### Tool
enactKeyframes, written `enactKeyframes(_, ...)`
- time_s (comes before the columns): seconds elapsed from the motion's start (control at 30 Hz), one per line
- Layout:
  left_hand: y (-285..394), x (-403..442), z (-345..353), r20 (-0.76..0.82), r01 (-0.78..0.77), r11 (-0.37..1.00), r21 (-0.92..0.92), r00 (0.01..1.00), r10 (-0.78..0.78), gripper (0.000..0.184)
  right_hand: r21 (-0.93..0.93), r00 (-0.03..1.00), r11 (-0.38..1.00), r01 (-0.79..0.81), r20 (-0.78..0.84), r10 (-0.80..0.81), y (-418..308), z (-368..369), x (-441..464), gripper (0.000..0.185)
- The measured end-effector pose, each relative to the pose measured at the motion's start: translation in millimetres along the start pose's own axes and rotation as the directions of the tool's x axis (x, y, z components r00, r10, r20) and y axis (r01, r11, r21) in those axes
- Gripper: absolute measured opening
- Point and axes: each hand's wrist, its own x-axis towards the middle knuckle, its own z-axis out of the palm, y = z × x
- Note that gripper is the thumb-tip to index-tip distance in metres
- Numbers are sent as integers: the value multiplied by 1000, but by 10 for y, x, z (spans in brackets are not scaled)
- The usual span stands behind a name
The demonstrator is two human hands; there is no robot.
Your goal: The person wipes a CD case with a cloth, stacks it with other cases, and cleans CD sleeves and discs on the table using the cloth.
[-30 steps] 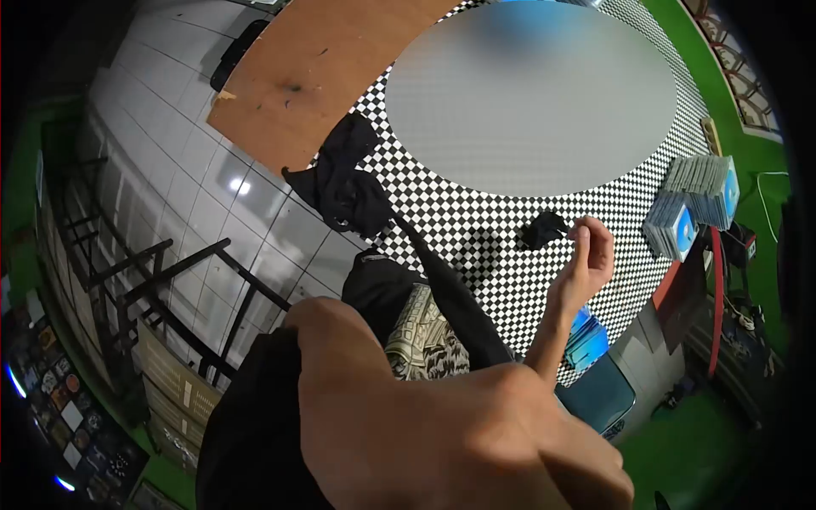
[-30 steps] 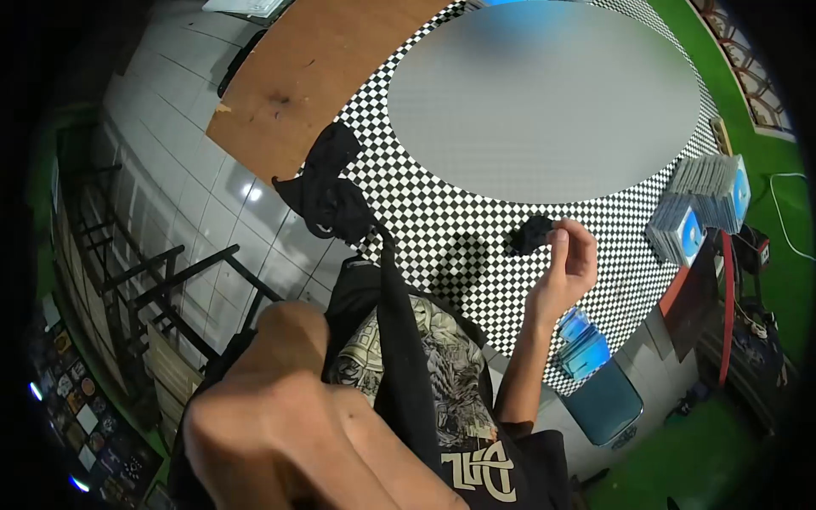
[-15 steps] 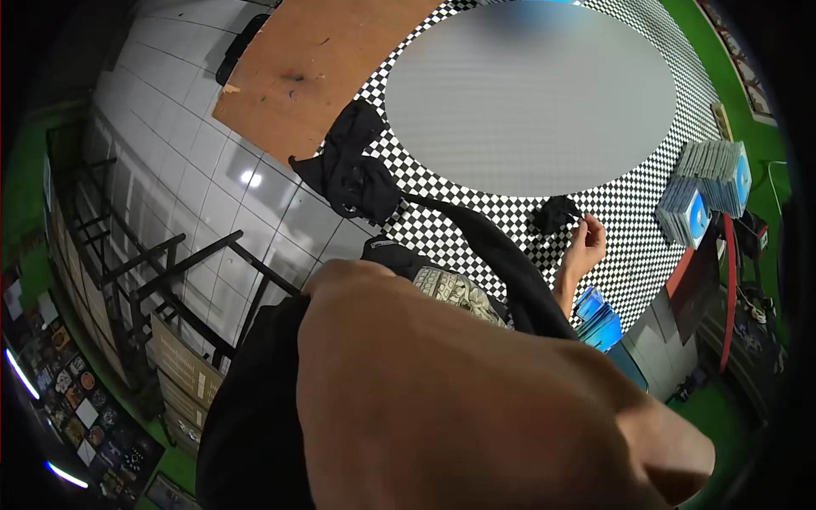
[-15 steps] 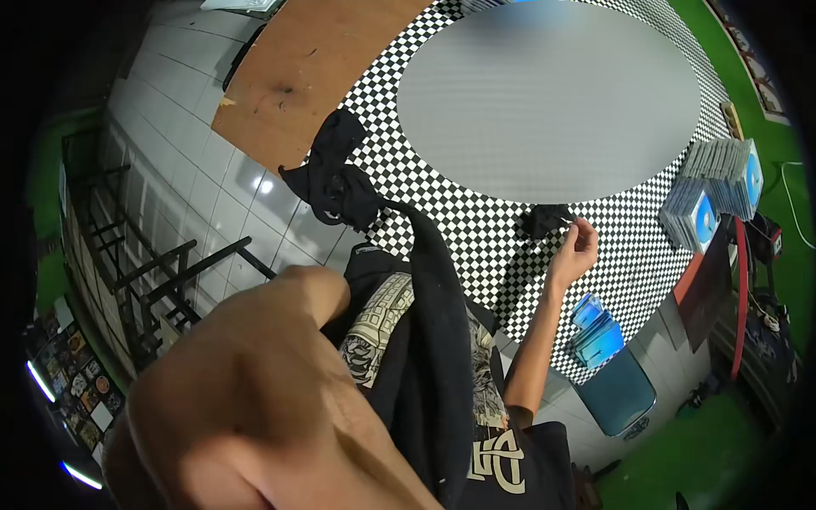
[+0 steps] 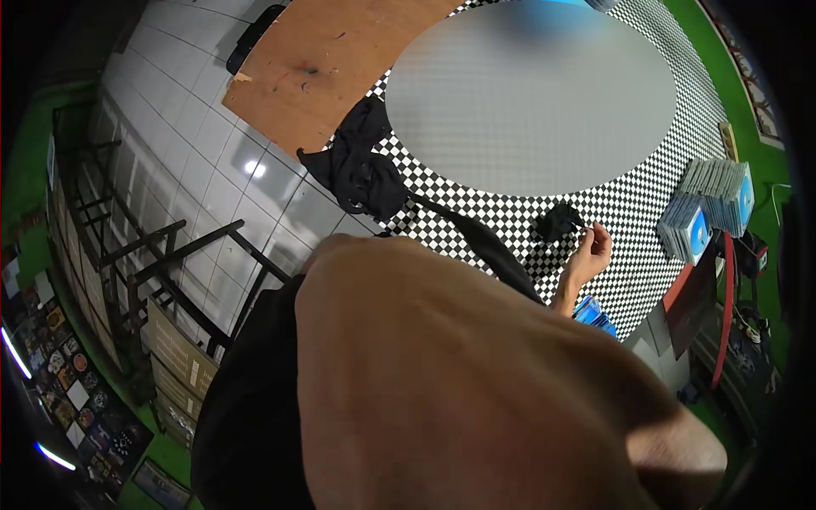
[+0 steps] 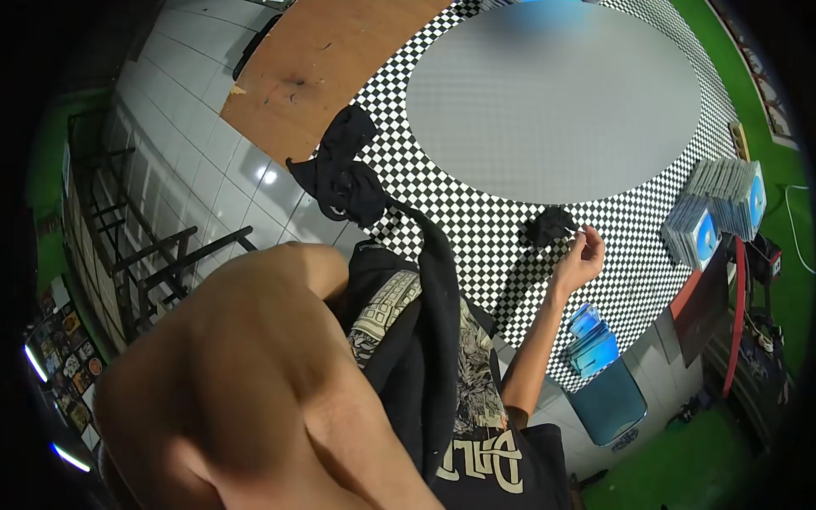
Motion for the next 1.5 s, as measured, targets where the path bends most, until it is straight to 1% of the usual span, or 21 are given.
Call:
enactKeyframes(0.2, 14, -21, -56, 38, -56, 997, 59, 998, 54, 31, -14, 999, 1000, -13, -33, 13, 16, -9, 10, 16)
enactKeyframes(0.3, 16, -12, -90, 67, -91, 992, 84, 994, 85, 32, -69, 1000, 998, 2, -22, -3, 40, -8, 23, 16)
enactKeyframes(0.63, -21, -45, -168, 174, -190, 973, 131, 971, 166, 33, -71, 999, 997, 12, -29, -14, 6, -2, -55, 15)
enactKeyframes(0.7, -75, 0, -176, 207, -218, 968, 126, 960, 189, 34, -40, 1000, 999, 9, -21, -9, 8, -10, -29, 16)
enactKeyframes(0.87, -86, 41, -209, 278, -273, 951, 146, 934, 226, 35, -27, 999, 1000, 4, -53, -5, -78, 6, -52, 16)
enactKeyframes(0.97, -118, 199, -287, 356, -329, 937, 120, 895, 269, 35, -69, 999, 998, -14, -35, 11, -90, -30, -84, 16)
enactKeyframes(1.0, -109, 145, -405, -73, -2, 784, 621, 996, 60, 25, -57, 999, 998, -9, -54, 6, -84, -26, -84, 16)
enactKeyframes(1.03, -132, 71, -546, -534, 462, 412, 785, 842, 73, 17, -83, 999, 996, 12, -47, -16, -66, -20, -93, 16)
enactKeyframes(1.07, -268, -62, -749, -513, 496, 139, 857, 844, 153, 17, -110, 999, 993, 34, -38, -38, -65, -14, -104, 17)
enactKeyframes(1.1, -464, -256, -988, -473, 511, -144, 848, 850, 232, 17, -139, 998, 989, 58, -25, -62, -70, -19, -110, 17)
enactKeyframes(1.13, -632, -488, -1195, -419, 453, -193, 870, 887, 194, 19, -129, 997, 990, 65, -36, -70, -102, -3, -117, 17)
enactKeyframes(1.17, -799, -743, -1367, -365, 394, -242, 887, 918, 155, 21, -207, 996, 975, 84, 18, -82, -165, 28, -145, 18)
enactKeyframes(1.2, -1009, -1025, -1539, -349, 362, -241, 901, 932, 96, 25, -282, 993, 953, 106, 73, -89, -226, 61, -186, 19)
enactKeyframes(1.23, -1081, -1101, -1550, -330, 329, -237, 914, 943, 39, 30, -354, 987, 926, 133, 127, -94, -266, 93, -213, 19)
enactKeyframes(1.27, -1147, -1214, -1511, -317, 320, -236, 918, 947, 51, 30, -342, 987, 929, 141, 120, -106, -283, 113, -236, 19)
enactKeyframes(1.33, -1296, -1223, -1215, -440, 349, -549, 760, 897, -39, 41, -441, 965, 869, 225, 221, -138, -297, 148, -247, 22)
enactKeyframes(1.37, -1323, -1252, -1169, -427, 347, -547, 762, 904, -21, 41, -482, 950, 833, 270, 272, -151, -303, 162, -241, 24)
enactKeyframes(1.43, -1411, -1358, -1205, -403, 321, -545, 774, 915, -33, 37, -476, 942, 825, 306, 274, -191, -290, 176, -251, 26)
enactKeyframes(1.5, -1492, -1352, -1452, -377, 303, -553, 776, 926, -21, 35, -493, 930, 797, 348, 287, -228, -282, 208, -296, 31)
